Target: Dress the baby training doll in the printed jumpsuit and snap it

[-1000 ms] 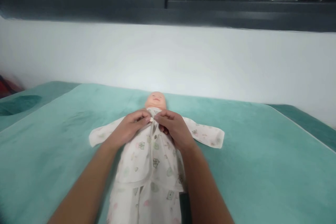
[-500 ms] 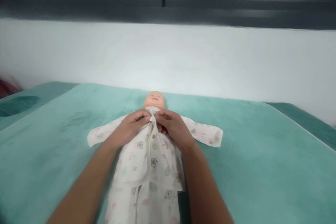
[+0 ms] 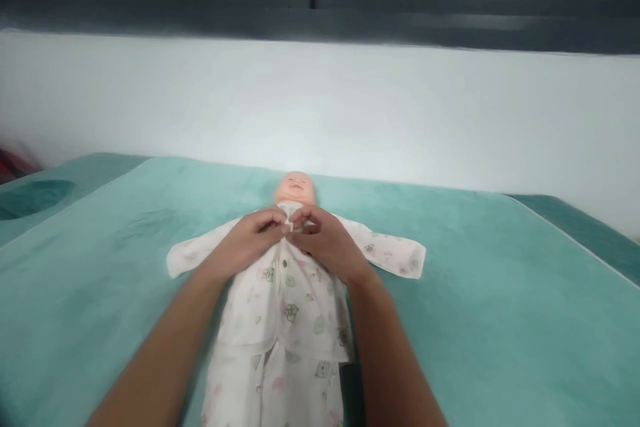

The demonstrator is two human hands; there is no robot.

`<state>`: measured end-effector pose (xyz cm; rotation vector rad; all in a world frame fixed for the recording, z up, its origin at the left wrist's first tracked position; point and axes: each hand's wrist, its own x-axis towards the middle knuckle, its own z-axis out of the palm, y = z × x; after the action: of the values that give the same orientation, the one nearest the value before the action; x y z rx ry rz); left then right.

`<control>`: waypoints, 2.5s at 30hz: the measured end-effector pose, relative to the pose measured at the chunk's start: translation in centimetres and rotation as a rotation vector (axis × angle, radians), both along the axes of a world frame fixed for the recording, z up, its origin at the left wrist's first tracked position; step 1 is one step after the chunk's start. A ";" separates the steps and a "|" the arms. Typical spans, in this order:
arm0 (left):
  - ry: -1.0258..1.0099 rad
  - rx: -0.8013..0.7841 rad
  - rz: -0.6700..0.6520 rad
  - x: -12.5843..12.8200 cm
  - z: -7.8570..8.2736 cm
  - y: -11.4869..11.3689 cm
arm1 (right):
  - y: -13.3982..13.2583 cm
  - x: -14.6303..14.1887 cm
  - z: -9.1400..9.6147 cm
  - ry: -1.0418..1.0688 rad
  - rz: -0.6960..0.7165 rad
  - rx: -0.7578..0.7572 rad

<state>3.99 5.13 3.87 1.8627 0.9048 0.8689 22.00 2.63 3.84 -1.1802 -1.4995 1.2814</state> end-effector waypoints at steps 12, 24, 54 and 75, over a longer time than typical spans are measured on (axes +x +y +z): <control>-0.214 -0.212 -0.064 -0.5 -0.3 0.5 | 0.3 0.0 -0.2 0.073 0.001 -0.017; -0.219 -0.255 -0.010 -0.8 -0.9 0.7 | 0.2 0.3 -0.2 0.058 0.061 0.001; 0.085 -0.082 -0.272 -3.1 1.8 -0.7 | -3.2 -0.9 2.5 -0.580 0.102 0.034; -0.060 -0.265 -0.444 -2.6 2.0 -1.3 | -1.7 1.4 1.2 -0.085 0.350 -0.174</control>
<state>1.43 3.82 5.86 1.7012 0.5083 0.5011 23.43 0.95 5.04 -1.1251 -1.7396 1.6404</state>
